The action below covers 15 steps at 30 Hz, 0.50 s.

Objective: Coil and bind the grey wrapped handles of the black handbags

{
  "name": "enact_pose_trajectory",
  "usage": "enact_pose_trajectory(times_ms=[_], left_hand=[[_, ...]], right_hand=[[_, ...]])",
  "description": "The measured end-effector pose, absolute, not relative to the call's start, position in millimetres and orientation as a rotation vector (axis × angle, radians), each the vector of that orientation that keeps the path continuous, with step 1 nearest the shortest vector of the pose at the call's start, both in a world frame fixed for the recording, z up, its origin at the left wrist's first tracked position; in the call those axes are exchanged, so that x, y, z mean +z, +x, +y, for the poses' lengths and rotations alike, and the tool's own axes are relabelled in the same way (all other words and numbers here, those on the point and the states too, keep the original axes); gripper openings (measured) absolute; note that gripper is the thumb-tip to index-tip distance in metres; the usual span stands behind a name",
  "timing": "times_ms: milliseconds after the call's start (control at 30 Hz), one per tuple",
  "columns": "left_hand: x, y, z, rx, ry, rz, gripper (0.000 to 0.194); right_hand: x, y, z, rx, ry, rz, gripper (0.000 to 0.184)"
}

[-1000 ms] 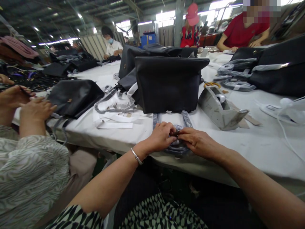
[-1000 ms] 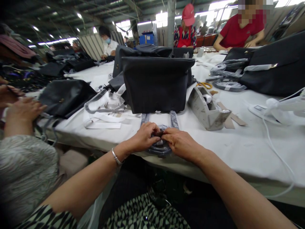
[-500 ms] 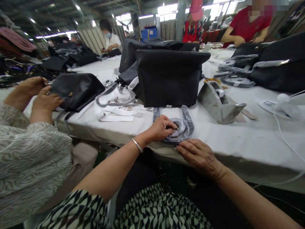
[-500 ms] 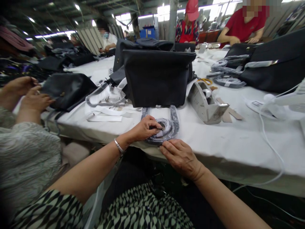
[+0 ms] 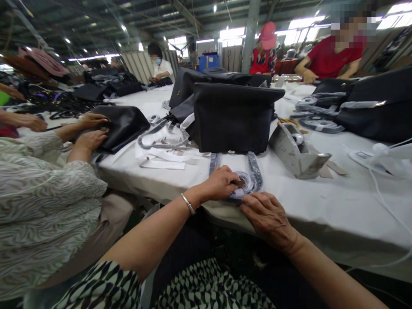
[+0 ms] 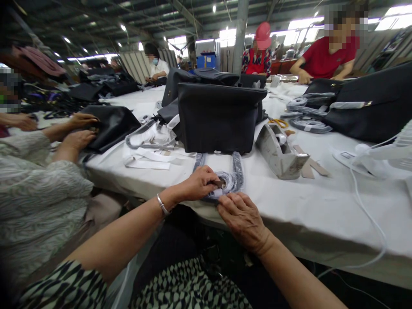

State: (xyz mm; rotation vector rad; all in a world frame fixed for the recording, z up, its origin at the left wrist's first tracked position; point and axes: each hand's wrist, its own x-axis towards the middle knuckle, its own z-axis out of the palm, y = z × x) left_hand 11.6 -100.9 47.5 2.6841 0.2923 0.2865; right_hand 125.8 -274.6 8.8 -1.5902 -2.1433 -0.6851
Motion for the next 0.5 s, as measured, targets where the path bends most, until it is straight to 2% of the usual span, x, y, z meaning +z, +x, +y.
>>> enact_pose_trajectory(times_ms=[167, 500], left_hand=[[48.1, 7.4, -113.0, 0.364, 2.833, 0.136, 0.018], [25.5, 6.6, -112.7, 0.499, 2.817, 0.125, 0.022]], right_hand=[[10.1, 119.7, -273.6, -0.699, -1.477, -2.151, 0.022], [21.0, 128.3, -268.0, -0.358, -1.546, -2.152, 0.018]])
